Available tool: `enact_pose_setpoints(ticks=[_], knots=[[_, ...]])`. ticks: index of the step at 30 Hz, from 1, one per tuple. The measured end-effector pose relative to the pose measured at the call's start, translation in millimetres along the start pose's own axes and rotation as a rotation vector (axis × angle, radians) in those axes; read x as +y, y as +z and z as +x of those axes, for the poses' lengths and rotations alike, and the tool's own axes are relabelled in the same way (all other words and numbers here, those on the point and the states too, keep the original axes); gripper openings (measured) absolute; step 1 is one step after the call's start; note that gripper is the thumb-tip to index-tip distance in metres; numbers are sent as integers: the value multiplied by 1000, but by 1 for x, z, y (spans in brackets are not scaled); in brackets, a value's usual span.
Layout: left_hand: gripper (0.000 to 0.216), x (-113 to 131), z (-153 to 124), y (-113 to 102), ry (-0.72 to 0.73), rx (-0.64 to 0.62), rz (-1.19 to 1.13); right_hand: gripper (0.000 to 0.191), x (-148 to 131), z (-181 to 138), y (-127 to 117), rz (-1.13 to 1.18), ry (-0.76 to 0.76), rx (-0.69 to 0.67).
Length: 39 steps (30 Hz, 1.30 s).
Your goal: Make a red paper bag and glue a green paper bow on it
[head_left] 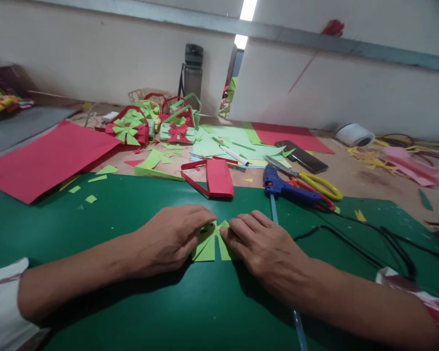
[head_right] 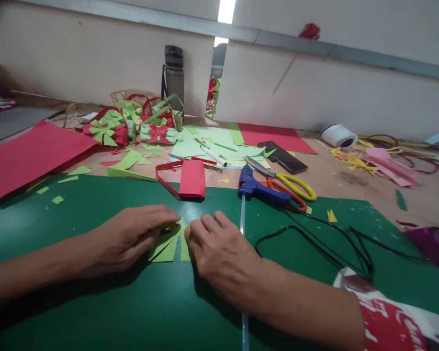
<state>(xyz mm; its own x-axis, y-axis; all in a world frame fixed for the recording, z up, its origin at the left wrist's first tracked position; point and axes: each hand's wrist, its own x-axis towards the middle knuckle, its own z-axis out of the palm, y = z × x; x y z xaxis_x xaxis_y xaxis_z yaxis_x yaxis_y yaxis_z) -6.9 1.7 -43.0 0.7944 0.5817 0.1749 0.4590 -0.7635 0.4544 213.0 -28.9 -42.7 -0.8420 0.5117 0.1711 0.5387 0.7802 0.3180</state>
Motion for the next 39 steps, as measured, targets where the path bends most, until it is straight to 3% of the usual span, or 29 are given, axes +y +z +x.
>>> enact_pose_setpoints(ticks=[5, 15, 21, 27, 30, 33, 36, 39], knots=[[26, -6, -1, 1, 67, -30, 70, 21, 0, 1, 4, 23, -28, 47], [25, -5, 4, 2, 57, -100, 221, 18, 2, 0, 1, 44, -42, 9], [28, -12, -1, 2, 155, 55, 39, 17, 2, -2, 4, 35, -44, 36], [26, -9, 0, 4, 124, -16, 126, 20, 1, -2, 4, 64, -10, 52], [27, -9, 1, 5, 115, -33, 132, 23, 1, -3, 2, 138, 45, 20], [26, -9, 1, 5, 112, -21, 143, 26, 5, -2, 0, 328, 207, 2], [27, -10, -1, 4, 118, -35, 173, 17, 12, 3, -4, 591, 417, -48], [29, -9, 0, 4, 133, -60, 220, 13, 17, 8, -7, 728, 494, -88]])
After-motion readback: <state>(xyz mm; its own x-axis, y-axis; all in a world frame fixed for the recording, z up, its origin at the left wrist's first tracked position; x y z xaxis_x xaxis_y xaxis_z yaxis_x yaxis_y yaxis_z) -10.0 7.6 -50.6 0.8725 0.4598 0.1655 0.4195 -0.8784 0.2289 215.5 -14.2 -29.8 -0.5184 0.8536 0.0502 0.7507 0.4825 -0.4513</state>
